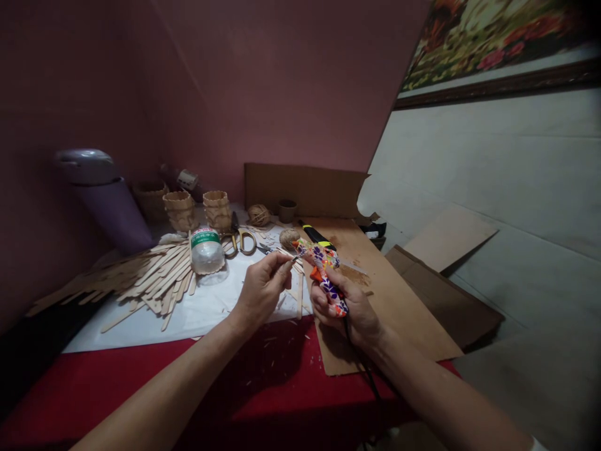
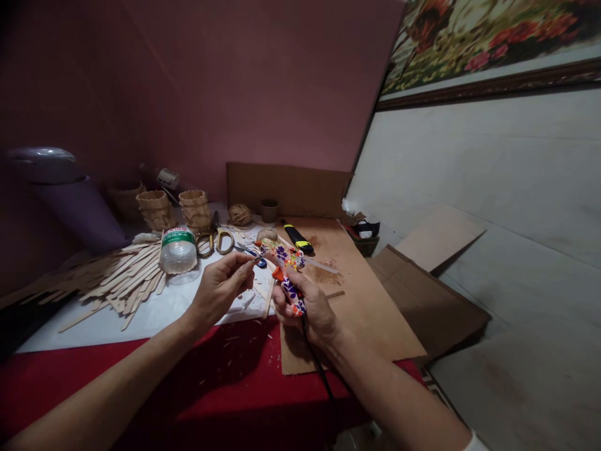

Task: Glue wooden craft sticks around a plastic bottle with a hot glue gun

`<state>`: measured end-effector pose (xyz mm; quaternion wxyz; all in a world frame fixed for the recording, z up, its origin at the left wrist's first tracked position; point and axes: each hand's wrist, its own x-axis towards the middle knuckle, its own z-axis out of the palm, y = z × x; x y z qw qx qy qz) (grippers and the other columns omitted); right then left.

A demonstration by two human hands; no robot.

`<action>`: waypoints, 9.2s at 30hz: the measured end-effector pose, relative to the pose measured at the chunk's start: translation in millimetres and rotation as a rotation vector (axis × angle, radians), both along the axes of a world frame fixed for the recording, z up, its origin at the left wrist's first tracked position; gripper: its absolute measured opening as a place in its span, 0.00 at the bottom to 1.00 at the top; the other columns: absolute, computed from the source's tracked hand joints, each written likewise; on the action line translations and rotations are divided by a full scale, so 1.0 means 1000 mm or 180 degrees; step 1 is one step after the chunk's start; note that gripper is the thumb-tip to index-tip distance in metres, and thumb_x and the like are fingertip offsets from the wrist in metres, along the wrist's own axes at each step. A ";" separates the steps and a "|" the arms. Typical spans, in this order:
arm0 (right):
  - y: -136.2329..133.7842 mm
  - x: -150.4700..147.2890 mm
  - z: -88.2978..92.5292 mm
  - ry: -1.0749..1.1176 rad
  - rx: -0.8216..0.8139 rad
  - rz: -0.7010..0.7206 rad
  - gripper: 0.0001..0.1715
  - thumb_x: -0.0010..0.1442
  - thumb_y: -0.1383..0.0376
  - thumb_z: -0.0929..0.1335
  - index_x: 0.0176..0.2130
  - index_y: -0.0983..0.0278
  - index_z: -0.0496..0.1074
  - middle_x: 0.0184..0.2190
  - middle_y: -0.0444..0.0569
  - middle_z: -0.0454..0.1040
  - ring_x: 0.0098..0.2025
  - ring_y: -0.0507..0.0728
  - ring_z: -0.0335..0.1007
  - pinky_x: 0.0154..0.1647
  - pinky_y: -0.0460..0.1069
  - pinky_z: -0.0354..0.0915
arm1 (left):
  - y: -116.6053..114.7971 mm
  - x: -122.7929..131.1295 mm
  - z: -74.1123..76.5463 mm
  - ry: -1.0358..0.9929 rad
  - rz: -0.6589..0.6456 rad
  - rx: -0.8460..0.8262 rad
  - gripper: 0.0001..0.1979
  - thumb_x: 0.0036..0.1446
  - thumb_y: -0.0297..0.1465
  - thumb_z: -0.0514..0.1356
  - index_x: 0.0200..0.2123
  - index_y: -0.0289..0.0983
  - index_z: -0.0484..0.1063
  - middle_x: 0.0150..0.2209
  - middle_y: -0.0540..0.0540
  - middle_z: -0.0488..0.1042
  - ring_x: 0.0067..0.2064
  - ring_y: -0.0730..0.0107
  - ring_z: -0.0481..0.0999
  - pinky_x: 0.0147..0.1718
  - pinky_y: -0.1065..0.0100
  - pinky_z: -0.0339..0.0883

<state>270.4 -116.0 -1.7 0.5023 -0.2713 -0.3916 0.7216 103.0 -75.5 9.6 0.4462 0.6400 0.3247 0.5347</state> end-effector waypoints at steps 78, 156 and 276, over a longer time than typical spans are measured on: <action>-0.001 0.012 -0.002 0.0351 0.0191 0.0201 0.16 0.61 0.54 0.65 0.37 0.65 0.73 0.12 0.35 0.59 0.12 0.45 0.38 0.11 0.41 0.44 | -0.019 -0.003 0.016 -0.0809 -0.1476 -0.1331 0.12 0.51 0.36 0.67 0.26 0.35 0.70 0.13 0.57 0.59 0.15 0.83 0.53 0.16 0.75 0.43; 0.006 0.018 -0.010 0.0020 0.0180 0.0467 0.22 0.61 0.50 0.67 0.37 0.67 0.73 0.11 0.32 0.53 0.11 0.44 0.35 0.12 0.41 0.40 | -0.023 -0.007 0.019 -0.0663 -0.1629 -0.1518 0.12 0.56 0.39 0.60 0.28 0.35 0.70 0.17 0.50 0.71 0.15 0.82 0.54 0.16 0.74 0.44; -0.003 0.009 -0.002 -0.1233 0.0607 -0.1016 0.25 0.59 0.44 0.68 0.33 0.64 0.67 0.13 0.38 0.66 0.11 0.45 0.49 0.12 0.41 0.45 | -0.019 -0.006 0.012 -0.0265 -0.0881 -0.1192 0.11 0.54 0.36 0.57 0.23 0.36 0.67 0.13 0.57 0.55 0.16 0.81 0.49 0.17 0.73 0.41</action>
